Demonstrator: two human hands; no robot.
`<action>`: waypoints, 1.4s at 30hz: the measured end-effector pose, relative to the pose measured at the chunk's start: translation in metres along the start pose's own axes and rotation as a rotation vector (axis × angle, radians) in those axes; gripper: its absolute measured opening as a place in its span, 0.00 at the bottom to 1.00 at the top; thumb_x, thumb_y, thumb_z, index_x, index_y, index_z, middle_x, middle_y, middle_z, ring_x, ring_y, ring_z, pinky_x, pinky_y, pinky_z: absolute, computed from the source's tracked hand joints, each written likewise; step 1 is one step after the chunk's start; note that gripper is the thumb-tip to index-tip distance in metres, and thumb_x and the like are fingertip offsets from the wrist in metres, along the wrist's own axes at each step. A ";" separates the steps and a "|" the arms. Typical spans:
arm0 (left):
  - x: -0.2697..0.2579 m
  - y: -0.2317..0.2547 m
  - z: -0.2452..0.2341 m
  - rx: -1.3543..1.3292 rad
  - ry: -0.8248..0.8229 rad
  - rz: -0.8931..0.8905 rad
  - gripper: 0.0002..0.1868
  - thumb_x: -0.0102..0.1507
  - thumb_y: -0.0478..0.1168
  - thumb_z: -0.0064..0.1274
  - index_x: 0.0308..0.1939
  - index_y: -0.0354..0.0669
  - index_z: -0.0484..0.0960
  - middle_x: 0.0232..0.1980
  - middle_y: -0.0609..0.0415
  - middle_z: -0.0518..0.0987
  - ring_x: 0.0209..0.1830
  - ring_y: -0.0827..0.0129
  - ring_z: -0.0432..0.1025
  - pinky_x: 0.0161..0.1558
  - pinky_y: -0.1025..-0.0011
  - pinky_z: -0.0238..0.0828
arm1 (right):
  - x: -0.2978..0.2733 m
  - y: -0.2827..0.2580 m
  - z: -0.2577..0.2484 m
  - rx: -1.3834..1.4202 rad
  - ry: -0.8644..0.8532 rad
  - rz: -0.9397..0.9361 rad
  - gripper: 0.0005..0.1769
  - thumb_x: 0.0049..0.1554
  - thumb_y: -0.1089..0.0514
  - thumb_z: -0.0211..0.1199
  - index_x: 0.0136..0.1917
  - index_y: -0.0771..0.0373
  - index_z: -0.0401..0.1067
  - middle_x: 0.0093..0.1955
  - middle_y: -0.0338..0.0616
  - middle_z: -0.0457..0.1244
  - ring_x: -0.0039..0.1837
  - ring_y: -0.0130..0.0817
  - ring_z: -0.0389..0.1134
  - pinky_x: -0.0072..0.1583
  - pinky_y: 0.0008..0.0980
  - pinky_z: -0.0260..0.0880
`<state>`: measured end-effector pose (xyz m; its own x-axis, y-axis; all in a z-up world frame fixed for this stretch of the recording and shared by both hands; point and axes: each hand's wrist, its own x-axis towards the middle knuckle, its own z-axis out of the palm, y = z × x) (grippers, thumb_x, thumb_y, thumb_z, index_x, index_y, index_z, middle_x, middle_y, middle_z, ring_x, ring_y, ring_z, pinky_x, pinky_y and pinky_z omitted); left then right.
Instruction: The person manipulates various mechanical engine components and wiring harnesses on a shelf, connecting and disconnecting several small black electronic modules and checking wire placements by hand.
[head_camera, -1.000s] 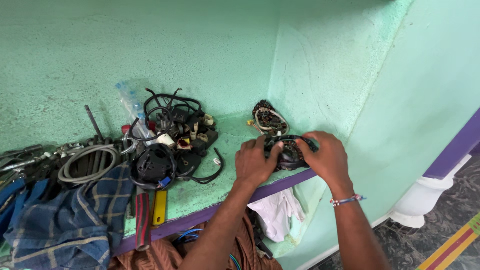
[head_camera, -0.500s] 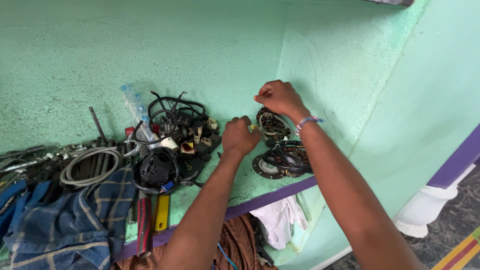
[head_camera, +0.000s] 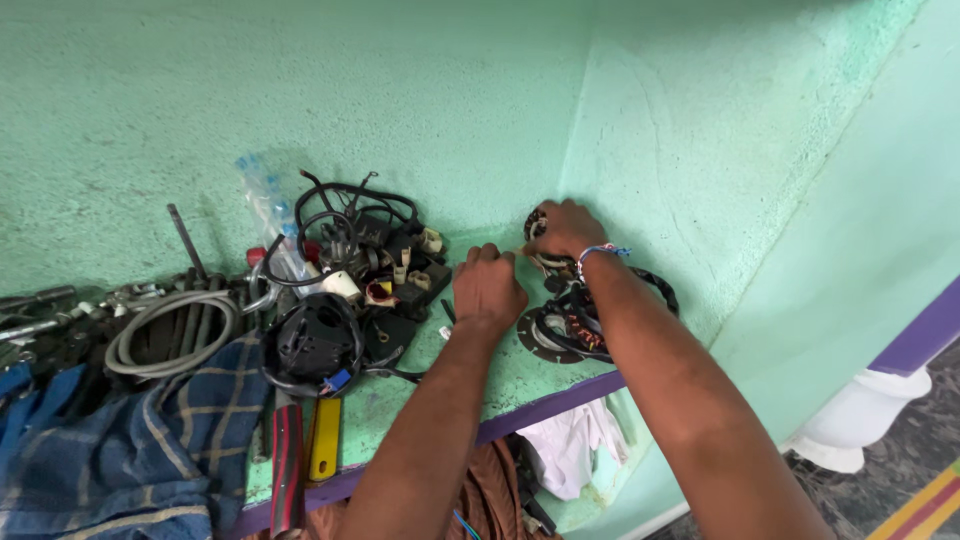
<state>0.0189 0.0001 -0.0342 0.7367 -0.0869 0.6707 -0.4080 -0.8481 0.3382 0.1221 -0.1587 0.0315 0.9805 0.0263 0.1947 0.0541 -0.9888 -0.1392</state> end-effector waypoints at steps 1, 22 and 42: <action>-0.001 0.000 0.001 0.000 -0.009 -0.001 0.16 0.51 0.32 0.57 0.44 0.40 0.86 0.51 0.46 0.78 0.57 0.52 0.71 0.56 0.55 0.69 | -0.002 0.000 0.000 0.012 -0.015 0.015 0.57 0.37 0.34 0.79 0.75 0.51 0.64 0.73 0.57 0.58 0.74 0.56 0.61 0.71 0.48 0.66; -0.003 0.001 0.004 0.019 -0.222 0.029 0.14 0.53 0.36 0.59 0.44 0.44 0.87 0.52 0.49 0.80 0.61 0.56 0.69 0.61 0.57 0.66 | -0.003 0.039 -0.003 0.034 -0.047 0.110 0.50 0.44 0.56 0.70 0.78 0.51 0.58 0.70 0.57 0.63 0.72 0.56 0.64 0.70 0.50 0.65; -0.002 -0.005 0.009 -0.076 -0.164 -0.039 0.15 0.57 0.39 0.57 0.48 0.45 0.85 0.53 0.48 0.79 0.61 0.54 0.69 0.62 0.55 0.64 | -0.051 0.028 -0.023 0.125 0.588 -0.251 0.22 0.42 0.62 0.69 0.53 0.52 0.80 0.50 0.46 0.70 0.54 0.51 0.72 0.54 0.48 0.73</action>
<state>0.0242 0.0000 -0.0429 0.8281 -0.1441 0.5417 -0.4124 -0.8112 0.4146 0.0691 -0.1912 0.0395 0.6704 0.1341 0.7298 0.3242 -0.9376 -0.1256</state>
